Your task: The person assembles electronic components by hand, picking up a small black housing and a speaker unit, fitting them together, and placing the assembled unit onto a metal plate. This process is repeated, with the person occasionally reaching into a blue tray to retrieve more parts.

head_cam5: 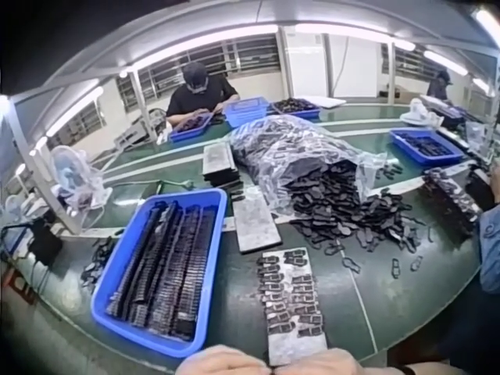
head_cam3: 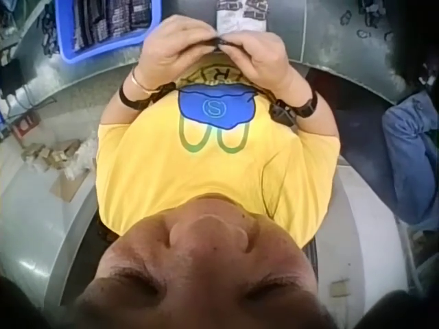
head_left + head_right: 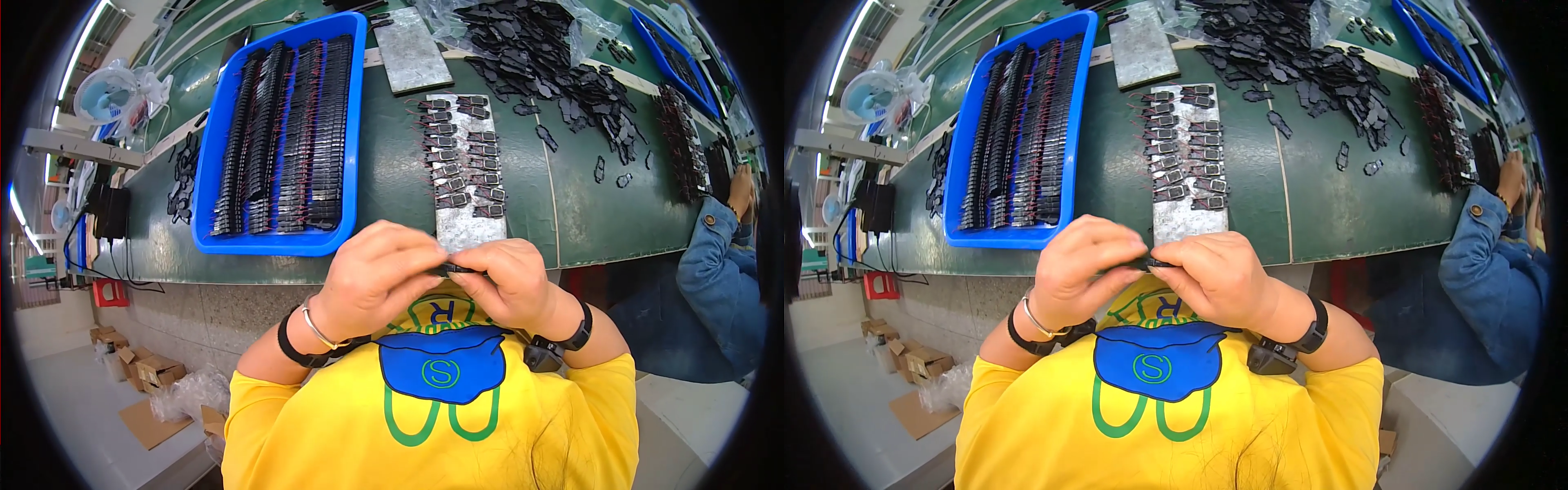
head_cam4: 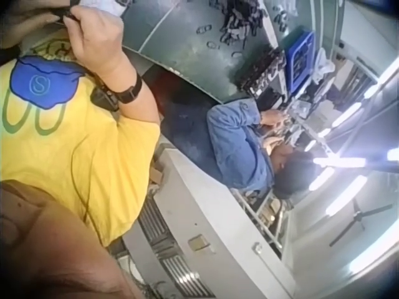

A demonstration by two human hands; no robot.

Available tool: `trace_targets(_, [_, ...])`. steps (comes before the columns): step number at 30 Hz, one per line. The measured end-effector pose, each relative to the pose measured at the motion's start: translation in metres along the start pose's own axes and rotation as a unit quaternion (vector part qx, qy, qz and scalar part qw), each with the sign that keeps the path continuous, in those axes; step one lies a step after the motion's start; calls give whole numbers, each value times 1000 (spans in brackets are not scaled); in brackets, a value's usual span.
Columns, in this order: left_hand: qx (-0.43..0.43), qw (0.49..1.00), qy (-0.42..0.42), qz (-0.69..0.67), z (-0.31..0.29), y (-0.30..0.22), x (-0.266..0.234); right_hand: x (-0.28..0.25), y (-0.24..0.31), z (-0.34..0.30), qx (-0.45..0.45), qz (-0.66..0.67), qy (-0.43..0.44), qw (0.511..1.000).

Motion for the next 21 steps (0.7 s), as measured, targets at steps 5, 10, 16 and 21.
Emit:
trace_targets(5, [60,995,64,45,-2,-4,0,-1,7,-1,-4,-17,17,1000])
trace_targets(10, [45,993,99,44,-4,-5,0,3,8,-5,4,-21,48,999])
trace_targets(16, [-11,996,83,-1,-16,-4,-6,4,9,-1,-7,-63,80,995])
trace_targets(21, [-63,992,86,-66,-25,-6,-22,11,15,12,-64,-38,81,994])
Point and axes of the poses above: each hand's wrist, its own z-axis towards the middle knuckle, its own x-axis out of the palm, y = z × x, the point moved 1 cm from there along z, towards the middle knuckle, and after that the axes turned 3 degrees about -z, right-handed, at the moved point
